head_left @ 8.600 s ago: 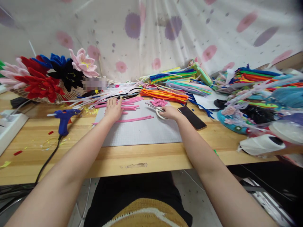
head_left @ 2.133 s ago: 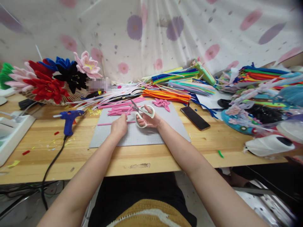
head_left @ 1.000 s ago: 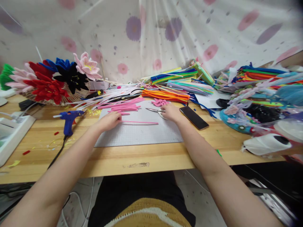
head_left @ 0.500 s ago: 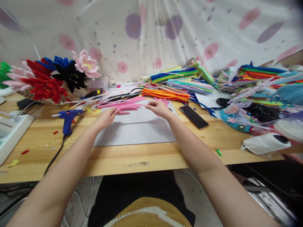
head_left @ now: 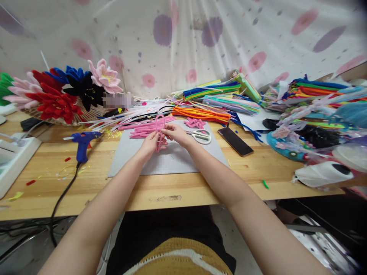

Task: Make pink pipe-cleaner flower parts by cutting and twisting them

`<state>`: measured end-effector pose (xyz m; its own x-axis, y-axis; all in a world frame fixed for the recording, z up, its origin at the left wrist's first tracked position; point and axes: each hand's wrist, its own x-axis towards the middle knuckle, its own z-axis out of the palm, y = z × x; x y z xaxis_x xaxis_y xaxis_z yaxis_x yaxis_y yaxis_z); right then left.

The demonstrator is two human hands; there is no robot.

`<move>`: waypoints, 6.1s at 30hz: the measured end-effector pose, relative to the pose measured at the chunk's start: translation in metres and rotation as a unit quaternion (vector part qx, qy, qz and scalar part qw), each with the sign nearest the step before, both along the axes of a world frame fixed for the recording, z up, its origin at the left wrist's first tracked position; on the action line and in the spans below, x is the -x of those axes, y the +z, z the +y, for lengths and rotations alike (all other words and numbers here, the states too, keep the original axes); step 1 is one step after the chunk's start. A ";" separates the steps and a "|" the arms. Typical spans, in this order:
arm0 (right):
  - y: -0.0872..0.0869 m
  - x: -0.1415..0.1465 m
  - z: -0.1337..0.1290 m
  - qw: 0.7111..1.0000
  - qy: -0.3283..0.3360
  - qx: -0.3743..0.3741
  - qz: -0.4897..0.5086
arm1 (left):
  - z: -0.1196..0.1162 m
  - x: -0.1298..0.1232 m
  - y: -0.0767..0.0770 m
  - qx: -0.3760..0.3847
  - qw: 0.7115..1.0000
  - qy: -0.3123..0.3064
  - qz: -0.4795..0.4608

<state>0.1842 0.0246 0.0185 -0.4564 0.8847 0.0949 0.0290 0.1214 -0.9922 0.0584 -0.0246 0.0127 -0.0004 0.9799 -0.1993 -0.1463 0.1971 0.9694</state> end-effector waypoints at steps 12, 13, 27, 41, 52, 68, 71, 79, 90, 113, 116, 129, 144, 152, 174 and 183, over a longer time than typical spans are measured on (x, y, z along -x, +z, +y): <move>0.006 0.005 -0.005 0.999 -0.033 -0.017 -0.030 | -0.003 -0.002 -0.001 -0.014 0.999 -0.027 0.013; 0.005 0.005 -0.004 0.999 -0.029 -0.013 -0.029 | -0.003 -0.002 0.000 -0.014 0.999 -0.032 0.018; -0.008 -0.011 0.009 0.971 -0.120 0.168 0.117 | -0.007 0.033 -0.021 -0.149 0.847 -0.095 0.502; -0.005 -0.071 0.018 0.931 -0.236 -0.055 -0.274 | -0.016 0.033 -0.013 -0.068 0.757 -0.048 0.648; -0.001 -0.117 0.007 0.733 -0.121 -0.161 -0.649 | -0.014 0.039 -0.014 -0.031 0.702 -0.017 0.712; -0.013 -0.060 -0.004 0.939 0.161 0.288 0.092 | -0.013 0.045 -0.020 0.010 0.723 0.025 0.690; -0.025 -0.045 -0.006 0.890 0.248 0.356 0.138 | -0.010 0.045 -0.021 0.016 0.724 0.045 0.688; -0.024 -0.022 -0.006 0.835 0.305 0.412 0.199 | -0.011 0.041 -0.021 0.006 0.719 0.042 0.694; -0.025 -0.018 -0.004 0.833 0.274 0.410 0.250 | -0.016 0.033 -0.018 -0.047 0.708 -0.020 0.704; -0.027 -0.013 -0.007 0.862 0.215 0.390 0.244 | -0.019 0.029 -0.018 -0.053 0.693 -0.032 0.718; -0.026 -0.014 -0.008 0.875 0.216 0.374 0.217 | -0.020 0.032 -0.018 -0.049 0.696 -0.026 0.716; 0.010 -0.095 0.006 0.851 -0.096 -0.098 -0.506 | -0.018 0.045 -0.021 -0.101 0.684 0.019 0.722; -0.002 -0.073 -0.003 0.833 -0.199 -0.284 -0.432 | -0.012 0.040 -0.025 -0.222 0.666 0.115 0.703; 0.002 -0.006 -0.016 0.866 -0.029 -0.349 -0.356 | -0.016 0.027 -0.017 -0.258 0.686 0.056 0.678; -0.032 0.009 -0.025 0.989 -0.014 0.060 0.132 | -0.024 0.029 -0.021 0.047 0.995 -0.091 -0.012; -0.038 0.010 -0.021 0.988 0.005 0.069 0.141 | -0.020 0.031 -0.029 -0.010 0.992 -0.123 0.001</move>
<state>0.1744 0.0038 -0.0194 -0.4372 0.8939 0.0986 -0.2505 -0.0157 -0.9680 0.0277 -0.0446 -0.0167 0.2395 0.9539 -0.1809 -0.0938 0.2081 0.9736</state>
